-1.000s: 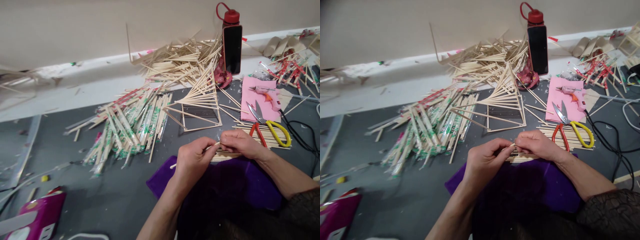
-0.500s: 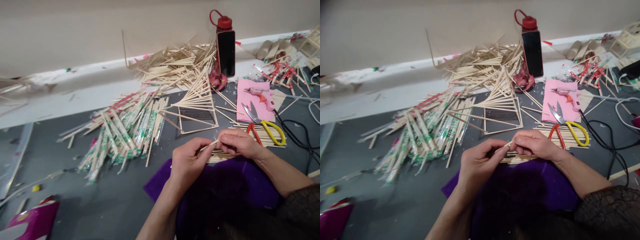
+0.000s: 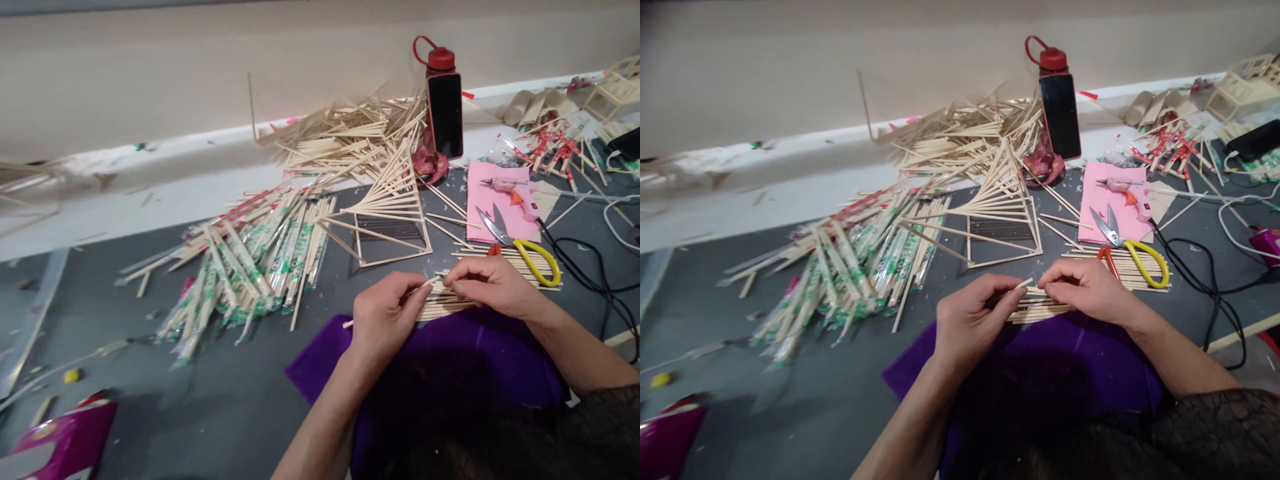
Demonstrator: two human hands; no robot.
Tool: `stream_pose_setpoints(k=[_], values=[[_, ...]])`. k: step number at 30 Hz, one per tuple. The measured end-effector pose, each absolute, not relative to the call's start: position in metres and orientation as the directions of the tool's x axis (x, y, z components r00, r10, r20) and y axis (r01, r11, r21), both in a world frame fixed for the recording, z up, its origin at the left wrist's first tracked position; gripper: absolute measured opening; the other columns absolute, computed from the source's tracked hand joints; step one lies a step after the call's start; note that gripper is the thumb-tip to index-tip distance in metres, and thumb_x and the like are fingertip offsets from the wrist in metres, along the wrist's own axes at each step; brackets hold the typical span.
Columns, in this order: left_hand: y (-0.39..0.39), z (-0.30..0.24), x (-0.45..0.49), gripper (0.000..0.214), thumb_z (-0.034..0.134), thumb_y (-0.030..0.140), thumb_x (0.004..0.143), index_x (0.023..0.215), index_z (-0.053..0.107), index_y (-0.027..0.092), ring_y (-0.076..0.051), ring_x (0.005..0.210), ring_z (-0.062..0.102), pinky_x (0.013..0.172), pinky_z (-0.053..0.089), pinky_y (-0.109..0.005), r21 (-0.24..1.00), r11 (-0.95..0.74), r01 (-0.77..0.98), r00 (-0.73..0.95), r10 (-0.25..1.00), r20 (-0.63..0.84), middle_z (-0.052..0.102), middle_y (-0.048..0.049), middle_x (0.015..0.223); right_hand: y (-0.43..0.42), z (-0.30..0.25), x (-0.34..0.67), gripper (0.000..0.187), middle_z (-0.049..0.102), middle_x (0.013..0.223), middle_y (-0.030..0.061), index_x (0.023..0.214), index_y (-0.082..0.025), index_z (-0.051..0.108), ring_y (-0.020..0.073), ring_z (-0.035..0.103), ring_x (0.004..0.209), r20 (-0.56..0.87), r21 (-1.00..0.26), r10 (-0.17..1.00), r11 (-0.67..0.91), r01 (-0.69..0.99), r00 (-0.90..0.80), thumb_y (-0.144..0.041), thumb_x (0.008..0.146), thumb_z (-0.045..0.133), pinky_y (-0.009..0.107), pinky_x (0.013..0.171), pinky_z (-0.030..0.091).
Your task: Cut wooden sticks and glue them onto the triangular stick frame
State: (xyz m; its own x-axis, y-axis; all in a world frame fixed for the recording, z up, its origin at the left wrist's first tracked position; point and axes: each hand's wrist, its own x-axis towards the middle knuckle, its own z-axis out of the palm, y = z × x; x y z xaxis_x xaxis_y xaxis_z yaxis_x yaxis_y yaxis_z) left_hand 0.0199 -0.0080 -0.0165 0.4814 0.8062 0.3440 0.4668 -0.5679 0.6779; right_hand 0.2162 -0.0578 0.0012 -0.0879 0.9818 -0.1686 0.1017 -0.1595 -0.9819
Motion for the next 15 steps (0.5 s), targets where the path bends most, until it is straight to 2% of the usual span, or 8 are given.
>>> stream_pose_setpoints(k=[4, 11, 13, 15], values=[[-0.008, -0.016, 0.021, 0.013, 0.061, 0.025, 0.088, 0.085, 0.072, 0.019, -0.013, 0.063, 0.067, 0.062, 0.049, -0.022, 0.601, -0.658, 0.454, 0.523, 0.743, 0.418, 0.073, -0.0020, 0.071, -0.055, -0.002, 0.209, 0.013, 0.056, 0.069, -0.0018, 0.086, -0.017, 0.066, 0.0075, 0.046, 0.054, -0.152, -0.984, 0.980, -0.138, 0.113, -0.125, -0.025, 0.084, 0.056, 0.020, 0.049, 0.036], [-0.007, -0.016, 0.020, 0.012, 0.061, 0.022, 0.089, 0.082, 0.069, 0.017, -0.012, 0.062, 0.065, 0.058, 0.045, -0.021, 0.494, -0.728, 0.475, 0.523, 0.685, 0.507, 0.070, -0.0012, 0.067, -0.052, -0.010, 0.198, 0.011, 0.053, 0.063, -0.0037, 0.081, -0.017, 0.064, 0.0074, 0.041, 0.050, -0.192, -0.981, 0.979, -0.190, 0.026, -0.070, -0.026, 0.083, 0.058, 0.020, 0.046, 0.032], [-0.006, -0.017, 0.020, 0.011, 0.061, 0.022, 0.089, 0.081, 0.069, 0.017, -0.012, 0.062, 0.065, 0.058, 0.045, -0.021, 0.480, -0.736, 0.478, 0.524, 0.677, 0.516, 0.069, -0.0012, 0.066, -0.053, -0.008, 0.198, 0.014, 0.054, 0.062, -0.0036, 0.081, -0.017, 0.064, 0.0079, 0.042, 0.049, -0.189, -0.981, 0.980, -0.187, 0.054, -0.053, -0.029, 0.084, 0.058, 0.021, 0.046, 0.032], [-0.005, -0.018, 0.020, 0.012, 0.061, 0.022, 0.089, 0.081, 0.068, 0.017, -0.012, 0.062, 0.065, 0.058, 0.044, -0.021, 0.477, -0.737, 0.479, 0.530, 0.676, 0.512, 0.069, -0.0012, 0.066, -0.056, -0.003, 0.203, 0.015, 0.057, 0.064, -0.0023, 0.080, -0.018, 0.065, 0.0095, 0.047, 0.053, -0.141, -0.976, 0.989, -0.133, 0.171, -0.033, -0.028, 0.086, 0.056, 0.022, 0.050, 0.036]])
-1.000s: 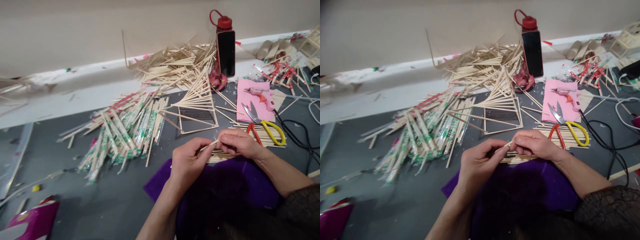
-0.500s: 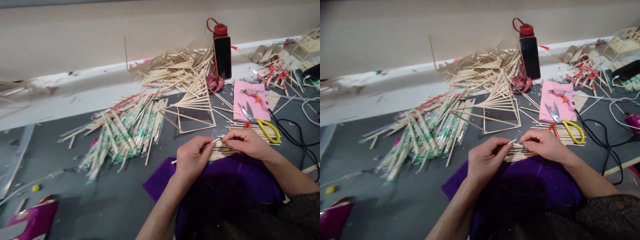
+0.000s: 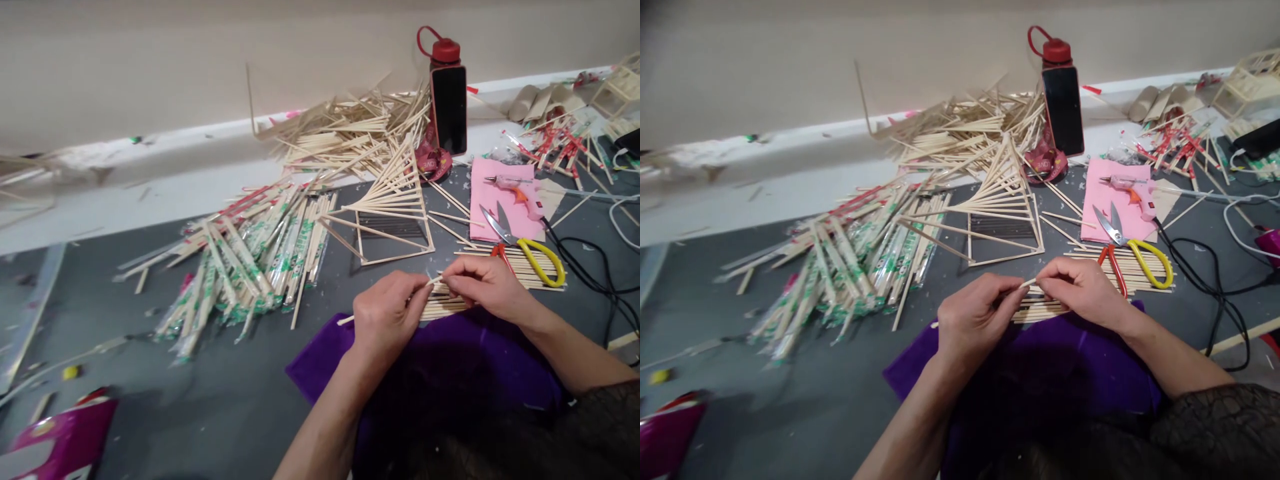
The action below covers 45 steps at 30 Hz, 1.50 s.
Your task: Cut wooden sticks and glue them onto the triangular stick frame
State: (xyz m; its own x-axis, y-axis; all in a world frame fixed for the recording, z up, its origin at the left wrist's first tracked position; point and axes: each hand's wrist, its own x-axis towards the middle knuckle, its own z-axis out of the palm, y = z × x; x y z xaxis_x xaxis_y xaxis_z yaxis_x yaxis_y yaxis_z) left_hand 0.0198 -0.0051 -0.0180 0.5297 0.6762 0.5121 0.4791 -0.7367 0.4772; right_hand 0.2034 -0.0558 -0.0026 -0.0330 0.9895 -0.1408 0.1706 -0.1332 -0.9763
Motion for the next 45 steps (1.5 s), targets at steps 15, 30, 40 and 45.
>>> stream_pose_setpoints(k=[15, 30, 40, 45], values=[[-0.004, -0.023, 0.024, 0.016, 0.058, 0.025, 0.090, 0.079, 0.068, 0.019, -0.012, 0.062, 0.067, 0.059, 0.047, -0.020, 0.537, -0.687, 0.490, 0.546, 0.722, 0.425, 0.072, -0.0015, 0.069, -0.096, -0.022, 0.295, 0.033, 0.070, 0.106, 0.0117, 0.118, -0.017, 0.059, 0.0249, 0.066, 0.081, -0.014, 0.022, 0.918, -0.396, 0.918, 0.396, -0.034, 0.092, 0.047, 0.029, 0.056, 0.039], [-0.003, -0.019, 0.024, 0.010, 0.064, 0.025, 0.084, 0.079, 0.071, 0.019, -0.011, 0.062, 0.064, 0.061, 0.050, -0.019, 0.808, -0.419, 0.415, 0.320, 0.898, 0.302, 0.072, 0.0008, 0.071, -0.114, 0.002, 0.298, 0.041, 0.069, 0.106, 0.0118, 0.127, -0.024, 0.060, 0.0268, 0.067, 0.088, 0.390, -0.617, 0.754, -0.213, 0.758, 0.529, -0.034, 0.088, 0.056, 0.043, 0.081, 0.052], [0.001, -0.011, 0.015, 0.011, 0.063, 0.026, 0.086, 0.087, 0.072, 0.020, -0.009, 0.061, 0.061, 0.060, 0.049, -0.019, 0.833, -0.441, 0.334, 0.211, 0.896, 0.390, 0.073, 0.0003, 0.075, -0.098, 0.014, 0.253, 0.078, 0.059, 0.105, 0.0086, 0.141, -0.036, 0.041, 0.0204, 0.058, 0.075, -0.004, -0.998, 0.996, -0.010, 0.067, 0.093, -0.059, 0.073, 0.070, 0.033, 0.061, 0.051], [0.006, -0.003, 0.009, 0.010, 0.062, 0.024, 0.085, 0.083, 0.071, 0.019, -0.010, 0.064, 0.063, 0.061, 0.050, -0.019, 0.886, -0.381, 0.264, 0.172, 0.923, 0.345, 0.073, 0.0004, 0.075, -0.085, 0.018, 0.235, 0.070, 0.050, 0.083, 0.0026, 0.135, -0.035, 0.047, 0.0163, 0.046, 0.061, -0.114, -0.993, 0.988, -0.112, 0.022, -0.106, -0.054, 0.073, 0.072, 0.029, 0.052, 0.044]])
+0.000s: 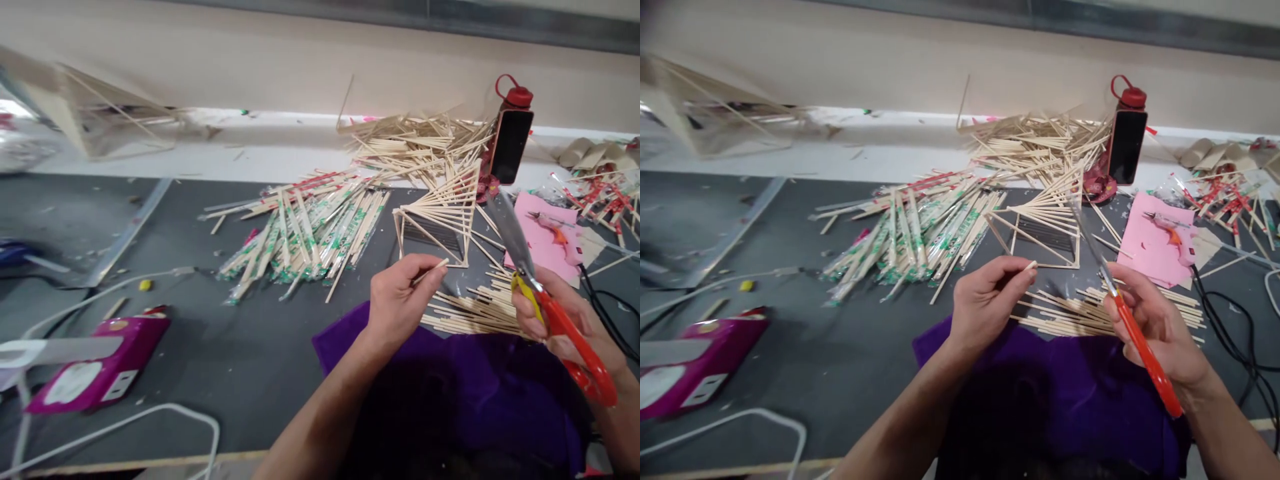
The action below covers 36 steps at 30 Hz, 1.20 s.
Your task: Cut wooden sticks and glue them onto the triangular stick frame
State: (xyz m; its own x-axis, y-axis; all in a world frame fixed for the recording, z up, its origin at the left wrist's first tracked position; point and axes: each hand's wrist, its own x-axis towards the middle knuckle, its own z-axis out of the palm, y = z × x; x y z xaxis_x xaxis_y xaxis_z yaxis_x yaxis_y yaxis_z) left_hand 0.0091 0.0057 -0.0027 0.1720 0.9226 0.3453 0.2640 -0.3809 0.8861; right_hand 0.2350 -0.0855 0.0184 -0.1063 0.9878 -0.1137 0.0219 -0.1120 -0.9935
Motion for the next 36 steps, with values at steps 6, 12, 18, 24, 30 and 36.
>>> stream_pose_setpoints(k=[6, 12, 18, 24, 30, 36], values=[[0.006, 0.007, -0.002, 0.016, 0.058, 0.028, 0.087, 0.087, 0.070, 0.017, -0.010, 0.059, 0.059, 0.056, 0.047, -0.020, 0.933, -0.296, 0.206, 0.167, 0.950, 0.265, 0.069, -0.0003, 0.069, -0.072, 0.008, 0.228, 0.076, 0.058, 0.095, 0.0035, 0.141, -0.033, 0.044, 0.0175, 0.054, 0.072, 0.080, -0.872, 0.987, 0.139, 0.470, -0.143, -0.035, 0.071, 0.076, 0.028, 0.062, 0.048], [0.004, 0.012, -0.007, 0.018, 0.054, 0.025, 0.085, 0.088, 0.069, 0.017, -0.009, 0.057, 0.055, 0.054, 0.044, -0.020, 0.953, -0.251, 0.170, 0.203, 0.955, 0.215, 0.065, 0.0002, 0.067, -0.064, -0.007, 0.221, 0.081, 0.058, 0.096, 0.0040, 0.146, -0.027, 0.036, 0.0164, 0.054, 0.070, 0.275, -0.590, 0.895, 0.445, 0.674, -0.350, -0.034, 0.075, 0.074, 0.028, 0.061, 0.048], [0.005, 0.009, -0.006, 0.019, 0.051, 0.022, 0.082, 0.087, 0.068, 0.016, -0.008, 0.054, 0.050, 0.053, 0.041, -0.019, 0.951, -0.238, 0.197, 0.224, 0.955, 0.193, 0.061, 0.0020, 0.063, -0.063, -0.011, 0.221, 0.075, 0.058, 0.095, 0.0059, 0.146, -0.022, 0.035, 0.0167, 0.055, 0.071, 0.326, -0.509, 0.863, 0.504, 0.698, -0.386, -0.037, 0.082, 0.070, 0.029, 0.062, 0.049], [0.005, 0.005, -0.005, 0.017, 0.050, 0.018, 0.079, 0.082, 0.067, 0.018, -0.008, 0.056, 0.052, 0.054, 0.040, -0.018, 0.926, -0.267, 0.268, 0.260, 0.945, 0.197, 0.061, 0.0033, 0.063, -0.061, -0.013, 0.217, 0.068, 0.057, 0.091, 0.0058, 0.144, -0.019, 0.037, 0.0177, 0.056, 0.072, 0.343, -0.506, 0.862, 0.505, 0.699, -0.374, -0.040, 0.086, 0.064, 0.030, 0.062, 0.048], [0.006, 0.003, -0.004, 0.017, 0.050, 0.020, 0.082, 0.084, 0.067, 0.016, -0.009, 0.058, 0.055, 0.054, 0.043, -0.018, 0.938, -0.253, 0.238, 0.280, 0.942, 0.183, 0.066, 0.0009, 0.070, -0.059, -0.011, 0.210, 0.064, 0.059, 0.101, 0.0082, 0.140, -0.018, 0.038, 0.0180, 0.057, 0.074, 0.298, -0.569, 0.883, 0.469, 0.676, -0.362, -0.044, 0.086, 0.062, 0.032, 0.065, 0.049], [0.006, 0.000, -0.003, 0.018, 0.051, 0.017, 0.081, 0.083, 0.069, 0.016, -0.008, 0.054, 0.056, 0.054, 0.046, -0.017, 0.914, -0.300, 0.273, 0.288, 0.932, 0.219, 0.068, 0.0015, 0.068, -0.061, -0.014, 0.210, 0.065, 0.059, 0.101, 0.0070, 0.138, -0.020, 0.038, 0.0193, 0.057, 0.080, 0.237, -0.647, 0.901, 0.425, 0.633, -0.363, -0.042, 0.083, 0.064, 0.033, 0.069, 0.048]])
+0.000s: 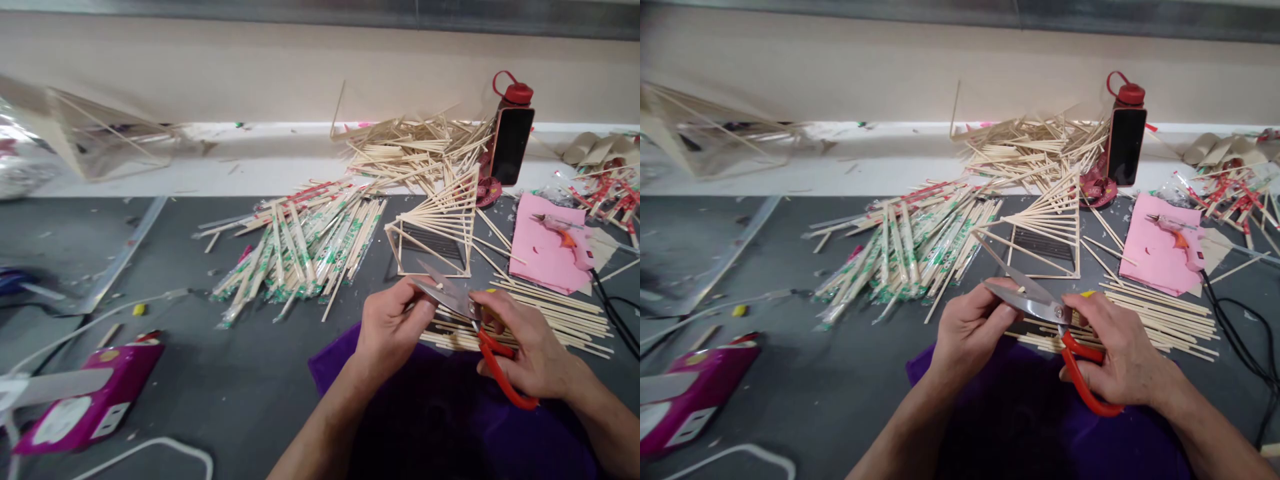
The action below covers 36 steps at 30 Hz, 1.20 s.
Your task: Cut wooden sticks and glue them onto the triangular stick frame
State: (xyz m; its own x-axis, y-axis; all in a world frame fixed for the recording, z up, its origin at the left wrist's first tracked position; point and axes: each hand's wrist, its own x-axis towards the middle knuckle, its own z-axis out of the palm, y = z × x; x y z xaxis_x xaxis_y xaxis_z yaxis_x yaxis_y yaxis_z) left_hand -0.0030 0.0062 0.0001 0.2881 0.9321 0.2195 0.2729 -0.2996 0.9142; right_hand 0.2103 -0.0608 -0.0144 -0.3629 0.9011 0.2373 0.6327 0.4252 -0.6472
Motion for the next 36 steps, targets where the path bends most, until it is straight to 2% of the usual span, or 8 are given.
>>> stream_pose_setpoints(k=[3, 6, 13, 19, 26, 32, 36], values=[[0.0060, -0.0034, -0.0008, 0.018, 0.053, 0.015, 0.080, 0.083, 0.070, 0.017, -0.008, 0.054, 0.060, 0.055, 0.048, -0.016, 0.875, -0.368, 0.314, 0.306, 0.912, 0.273, 0.070, 0.0022, 0.067, -0.0590, -0.0164, 0.2090, 0.069, 0.058, 0.111, 0.0100, 0.138, -0.020, 0.036, 0.0219, 0.057, 0.088, 0.230, -0.664, 0.910, 0.406, 0.628, -0.345, -0.042, 0.080, 0.068, 0.036, 0.075, 0.048], [0.0052, -0.0067, 0.0020, 0.015, 0.056, 0.015, 0.080, 0.081, 0.071, 0.019, -0.011, 0.064, 0.068, 0.063, 0.053, -0.018, 0.829, -0.449, 0.334, 0.357, 0.874, 0.330, 0.075, 0.0000, 0.076, -0.0564, -0.0173, 0.2067, 0.076, 0.055, 0.114, 0.0125, 0.139, -0.019, 0.033, 0.0256, 0.055, 0.096, 0.255, -0.658, 0.907, 0.417, 0.627, -0.336, -0.044, 0.078, 0.070, 0.040, 0.081, 0.047], [0.0013, -0.0079, 0.0061, 0.017, 0.053, 0.015, 0.088, 0.089, 0.069, 0.019, -0.014, 0.075, 0.073, 0.071, 0.057, -0.021, 0.742, -0.605, 0.289, 0.428, 0.775, 0.465, 0.077, -0.0030, 0.085, -0.0557, -0.0207, 0.2033, 0.082, 0.054, 0.103, 0.0094, 0.143, -0.018, 0.032, 0.0243, 0.051, 0.087, 0.287, -0.690, 0.893, 0.444, 0.571, -0.347, -0.064, 0.082, 0.060, 0.039, 0.074, 0.046], [-0.0003, -0.0106, 0.0051, 0.016, 0.054, 0.015, 0.090, 0.090, 0.069, 0.019, -0.012, 0.077, 0.073, 0.074, 0.056, -0.018, 0.713, -0.629, 0.311, 0.432, 0.761, 0.483, 0.077, -0.0020, 0.087, -0.0559, -0.0181, 0.2018, 0.068, 0.054, 0.102, 0.0092, 0.143, -0.019, 0.032, 0.0230, 0.051, 0.086, 0.266, -0.682, 0.892, 0.442, 0.583, -0.365, -0.052, 0.089, 0.057, 0.037, 0.073, 0.047], [-0.0018, -0.0059, 0.0063, 0.020, 0.053, 0.018, 0.089, 0.088, 0.072, 0.022, -0.013, 0.074, 0.073, 0.072, 0.056, -0.019, 0.736, -0.549, 0.396, 0.426, 0.820, 0.383, 0.078, -0.0010, 0.085, -0.0597, -0.0145, 0.2017, 0.057, 0.055, 0.104, 0.0113, 0.143, -0.018, 0.031, 0.0239, 0.052, 0.090, 0.243, -0.625, 0.900, 0.431, 0.651, -0.362, -0.021, 0.089, 0.050, 0.038, 0.077, 0.050], [-0.0029, -0.0047, 0.0051, 0.023, 0.051, 0.017, 0.087, 0.080, 0.073, 0.022, -0.011, 0.064, 0.069, 0.065, 0.054, -0.019, 0.781, -0.485, 0.394, 0.422, 0.850, 0.315, 0.076, 0.0011, 0.078, -0.0616, -0.0188, 0.2046, 0.053, 0.057, 0.101, 0.0114, 0.143, -0.018, 0.031, 0.0234, 0.054, 0.085, 0.287, -0.598, 0.885, 0.464, 0.654, -0.366, -0.026, 0.093, 0.047, 0.037, 0.072, 0.052], [-0.0011, -0.0011, 0.0033, 0.026, 0.051, 0.016, 0.086, 0.069, 0.070, 0.021, -0.009, 0.058, 0.065, 0.063, 0.052, -0.017, 0.800, -0.442, 0.407, 0.436, 0.863, 0.256, 0.072, 0.0030, 0.068, -0.0624, -0.0216, 0.2061, 0.050, 0.056, 0.095, 0.0107, 0.142, -0.015, 0.035, 0.0226, 0.054, 0.082, 0.308, -0.584, 0.880, 0.475, 0.658, -0.362, -0.023, 0.093, 0.045, 0.036, 0.068, 0.053]])
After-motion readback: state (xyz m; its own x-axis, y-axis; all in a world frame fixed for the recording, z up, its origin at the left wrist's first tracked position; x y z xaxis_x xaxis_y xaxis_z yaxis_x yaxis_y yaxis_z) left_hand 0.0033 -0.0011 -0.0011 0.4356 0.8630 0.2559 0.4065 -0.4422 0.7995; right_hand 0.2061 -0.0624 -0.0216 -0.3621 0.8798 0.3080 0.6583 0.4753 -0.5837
